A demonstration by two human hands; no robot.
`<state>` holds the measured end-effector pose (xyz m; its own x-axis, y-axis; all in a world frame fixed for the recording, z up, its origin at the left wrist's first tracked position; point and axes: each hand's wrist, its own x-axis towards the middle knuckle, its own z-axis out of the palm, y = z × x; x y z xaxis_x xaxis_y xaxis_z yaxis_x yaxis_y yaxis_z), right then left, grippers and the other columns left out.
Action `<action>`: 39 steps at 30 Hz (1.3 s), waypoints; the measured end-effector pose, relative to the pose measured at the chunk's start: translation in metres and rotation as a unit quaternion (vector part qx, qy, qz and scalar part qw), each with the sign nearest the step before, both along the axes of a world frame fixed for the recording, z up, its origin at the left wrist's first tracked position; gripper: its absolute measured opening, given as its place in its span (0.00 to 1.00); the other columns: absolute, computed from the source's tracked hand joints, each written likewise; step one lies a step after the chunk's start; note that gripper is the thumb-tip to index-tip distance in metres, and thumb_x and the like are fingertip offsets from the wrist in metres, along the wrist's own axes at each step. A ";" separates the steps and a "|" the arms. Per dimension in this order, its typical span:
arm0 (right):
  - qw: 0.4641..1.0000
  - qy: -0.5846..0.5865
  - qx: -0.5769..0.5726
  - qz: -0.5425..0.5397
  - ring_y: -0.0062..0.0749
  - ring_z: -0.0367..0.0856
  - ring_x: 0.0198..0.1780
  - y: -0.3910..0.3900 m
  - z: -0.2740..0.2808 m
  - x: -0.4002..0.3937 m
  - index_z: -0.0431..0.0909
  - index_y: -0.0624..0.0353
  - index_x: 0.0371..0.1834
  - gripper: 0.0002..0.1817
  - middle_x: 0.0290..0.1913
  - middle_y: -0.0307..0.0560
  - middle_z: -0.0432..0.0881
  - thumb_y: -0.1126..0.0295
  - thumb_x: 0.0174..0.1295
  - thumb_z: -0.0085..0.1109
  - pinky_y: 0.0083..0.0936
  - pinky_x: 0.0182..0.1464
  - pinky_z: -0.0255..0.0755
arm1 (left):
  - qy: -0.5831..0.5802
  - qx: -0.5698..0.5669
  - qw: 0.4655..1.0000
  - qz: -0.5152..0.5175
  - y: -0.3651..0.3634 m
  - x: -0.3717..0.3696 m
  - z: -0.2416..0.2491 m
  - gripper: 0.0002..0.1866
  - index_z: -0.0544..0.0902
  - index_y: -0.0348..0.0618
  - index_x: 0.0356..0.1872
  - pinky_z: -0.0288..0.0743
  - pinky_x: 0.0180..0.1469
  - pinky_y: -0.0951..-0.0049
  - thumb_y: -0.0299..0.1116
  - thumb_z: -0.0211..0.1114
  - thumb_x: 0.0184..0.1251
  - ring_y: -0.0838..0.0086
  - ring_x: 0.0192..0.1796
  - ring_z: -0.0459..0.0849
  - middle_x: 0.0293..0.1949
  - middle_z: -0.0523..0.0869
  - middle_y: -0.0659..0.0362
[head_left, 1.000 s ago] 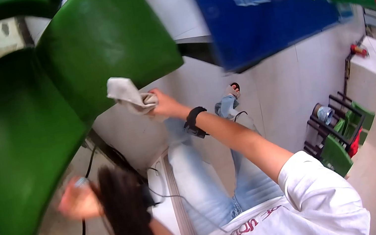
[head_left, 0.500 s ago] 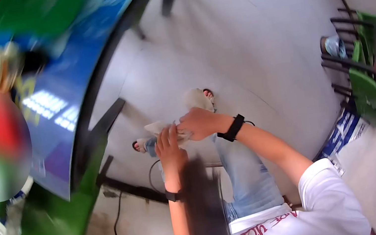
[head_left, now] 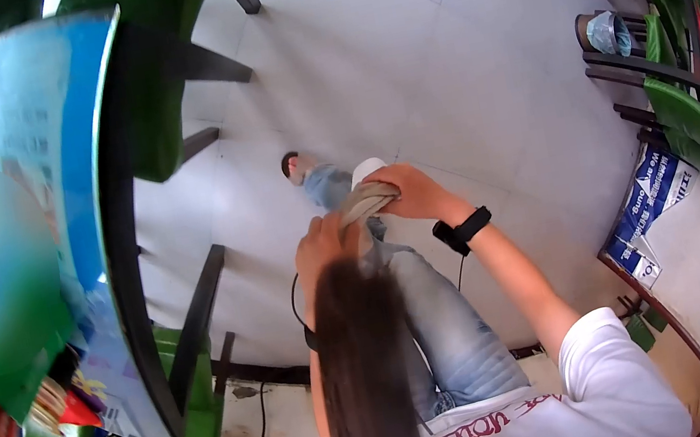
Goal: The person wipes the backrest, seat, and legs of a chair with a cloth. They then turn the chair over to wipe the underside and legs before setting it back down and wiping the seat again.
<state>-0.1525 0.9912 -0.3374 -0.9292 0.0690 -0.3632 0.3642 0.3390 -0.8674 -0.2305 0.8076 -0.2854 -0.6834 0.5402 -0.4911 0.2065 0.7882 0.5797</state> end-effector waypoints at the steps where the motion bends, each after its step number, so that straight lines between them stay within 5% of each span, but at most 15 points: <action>1: 1.000 0.003 -0.001 -0.013 0.45 0.79 0.41 0.000 0.001 -0.010 0.77 0.59 0.43 0.20 0.39 0.49 0.81 0.76 0.42 0.66 0.31 0.43 0.73 | -0.008 0.014 1.000 0.018 0.001 -0.009 -0.005 0.07 0.76 0.43 0.32 0.72 0.36 0.55 0.34 0.61 0.58 0.50 0.33 0.78 0.32 0.78 0.50; 7: 0.996 -0.038 -0.040 -0.076 0.43 0.78 0.45 0.011 -0.002 -0.097 0.75 0.56 0.48 0.23 0.43 0.47 0.81 0.74 0.45 0.65 0.32 0.47 0.71 | 0.070 0.042 0.994 0.071 0.011 -0.080 -0.028 0.10 0.77 0.41 0.41 0.73 0.38 0.60 0.33 0.59 0.60 0.53 0.35 0.79 0.36 0.79 0.49; 10: 0.992 -0.012 0.122 0.012 0.41 0.77 0.48 0.032 -0.008 -0.133 0.73 0.53 0.52 0.26 0.46 0.46 0.79 0.71 0.46 0.65 0.33 0.52 0.68 | 0.018 0.040 0.993 0.110 0.040 -0.110 -0.029 0.10 0.77 0.40 0.39 0.73 0.38 0.60 0.34 0.58 0.61 0.52 0.36 0.79 0.36 0.79 0.49; 13: 0.988 0.010 0.151 0.028 0.39 0.76 0.50 0.059 -0.026 -0.153 0.73 0.51 0.53 0.27 0.47 0.45 0.79 0.67 0.46 0.66 0.34 0.55 0.65 | 0.016 0.004 0.995 0.102 0.076 -0.126 -0.022 0.09 0.76 0.39 0.37 0.72 0.36 0.59 0.34 0.56 0.62 0.49 0.34 0.78 0.32 0.80 0.47; 18: 0.999 -0.023 0.012 0.029 0.42 0.75 0.51 0.112 -0.041 -0.190 0.73 0.50 0.53 0.26 0.48 0.46 0.78 0.61 0.49 0.65 0.36 0.55 0.65 | 0.018 0.009 0.992 0.128 0.123 -0.167 -0.020 0.07 0.75 0.39 0.33 0.71 0.33 0.59 0.32 0.57 0.62 0.50 0.31 0.77 0.30 0.78 0.45; 20: 0.998 -0.033 0.008 0.056 0.43 0.75 0.51 0.134 -0.043 -0.209 0.73 0.50 0.53 0.25 0.48 0.46 0.78 0.59 0.50 0.64 0.35 0.55 0.65 | 0.050 -0.037 0.973 0.221 0.155 -0.191 0.001 0.07 0.75 0.38 0.35 0.71 0.33 0.62 0.31 0.57 0.63 0.54 0.29 0.76 0.28 0.78 0.47; 21: 0.999 0.038 0.027 0.027 0.43 0.76 0.48 0.142 -0.039 -0.219 0.74 0.49 0.51 0.23 0.44 0.44 0.79 0.58 0.51 0.63 0.35 0.52 0.66 | 0.058 -0.063 0.961 0.264 0.167 -0.200 0.012 0.07 0.75 0.37 0.35 0.71 0.33 0.63 0.31 0.57 0.63 0.56 0.27 0.75 0.27 0.78 0.47; 22: 0.997 0.052 0.043 0.027 0.42 0.76 0.47 0.148 -0.034 -0.228 0.75 0.50 0.49 0.22 0.42 0.44 0.79 0.58 0.51 0.62 0.34 0.50 0.67 | 0.162 0.037 0.947 0.275 0.152 -0.207 -0.007 0.08 0.75 0.34 0.38 0.72 0.32 0.66 0.29 0.57 0.63 0.63 0.25 0.74 0.26 0.78 0.47; 24: 0.991 0.094 0.091 0.035 0.39 0.77 0.44 0.169 -0.029 -0.255 0.76 0.51 0.46 0.19 0.39 0.43 0.79 0.59 0.51 0.62 0.33 0.46 0.68 | 0.176 0.026 0.913 0.368 0.179 -0.232 0.023 0.08 0.76 0.33 0.41 0.74 0.36 0.72 0.26 0.55 0.64 0.71 0.32 0.78 0.33 0.82 0.50; 29: 0.994 0.099 -0.018 -0.039 0.36 0.75 0.43 0.238 -0.003 -0.316 0.78 0.51 0.37 0.12 0.35 0.42 0.76 0.63 0.49 0.63 0.33 0.45 0.68 | 0.280 0.017 0.864 0.418 0.240 -0.262 0.037 0.11 0.76 0.30 0.40 0.72 0.41 0.70 0.30 0.53 0.69 0.67 0.36 0.78 0.34 0.80 0.52; 32: 0.977 0.181 -0.015 -0.112 0.36 0.74 0.40 0.267 0.014 -0.351 0.77 0.50 0.36 0.14 0.36 0.40 0.74 0.69 0.44 0.66 0.35 0.44 0.67 | 0.432 -0.021 0.781 0.449 0.272 -0.271 0.037 0.12 0.75 0.30 0.39 0.71 0.41 0.68 0.33 0.54 0.69 0.65 0.36 0.77 0.35 0.79 0.51; 34: 0.960 0.244 0.021 -0.134 0.35 0.73 0.40 0.278 0.028 -0.374 0.77 0.49 0.38 0.16 0.37 0.39 0.73 0.71 0.43 0.66 0.35 0.44 0.67 | 0.590 -0.100 0.704 0.381 0.284 -0.281 0.046 0.16 0.76 0.32 0.36 0.71 0.41 0.67 0.39 0.53 0.70 0.64 0.34 0.76 0.32 0.78 0.51; 36: 0.947 0.283 0.058 -0.140 0.37 0.73 0.43 0.271 0.043 -0.394 0.76 0.50 0.42 0.19 0.39 0.40 0.72 0.70 0.43 0.67 0.34 0.43 0.66 | 0.684 -0.063 0.650 0.324 0.278 -0.295 0.062 0.16 0.75 0.35 0.35 0.71 0.37 0.68 0.42 0.52 0.71 0.65 0.33 0.76 0.30 0.76 0.54; 38: 0.932 0.330 0.000 -0.150 0.40 0.72 0.45 0.260 0.064 -0.420 0.75 0.51 0.45 0.20 0.41 0.42 0.72 0.65 0.46 0.67 0.36 0.45 0.65 | 0.704 0.073 0.545 0.449 0.282 -0.319 0.079 0.16 0.73 0.38 0.38 0.70 0.36 0.69 0.44 0.52 0.71 0.65 0.31 0.75 0.32 0.76 0.56; 39: 0.929 0.334 -0.054 -0.150 0.41 0.72 0.45 0.252 0.075 -0.433 0.75 0.51 0.47 0.22 0.42 0.44 0.72 0.63 0.47 0.67 0.36 0.46 0.65 | 0.690 0.109 0.543 0.466 0.287 -0.331 0.092 0.16 0.72 0.38 0.40 0.70 0.37 0.68 0.44 0.52 0.70 0.65 0.33 0.75 0.35 0.75 0.55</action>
<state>-0.5860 1.2437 -0.2621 -0.8948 0.3581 0.2667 -0.2029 0.2060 -0.9573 -0.5618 1.0945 -0.1929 -0.3457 -0.4132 0.8425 0.1341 0.8669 0.4801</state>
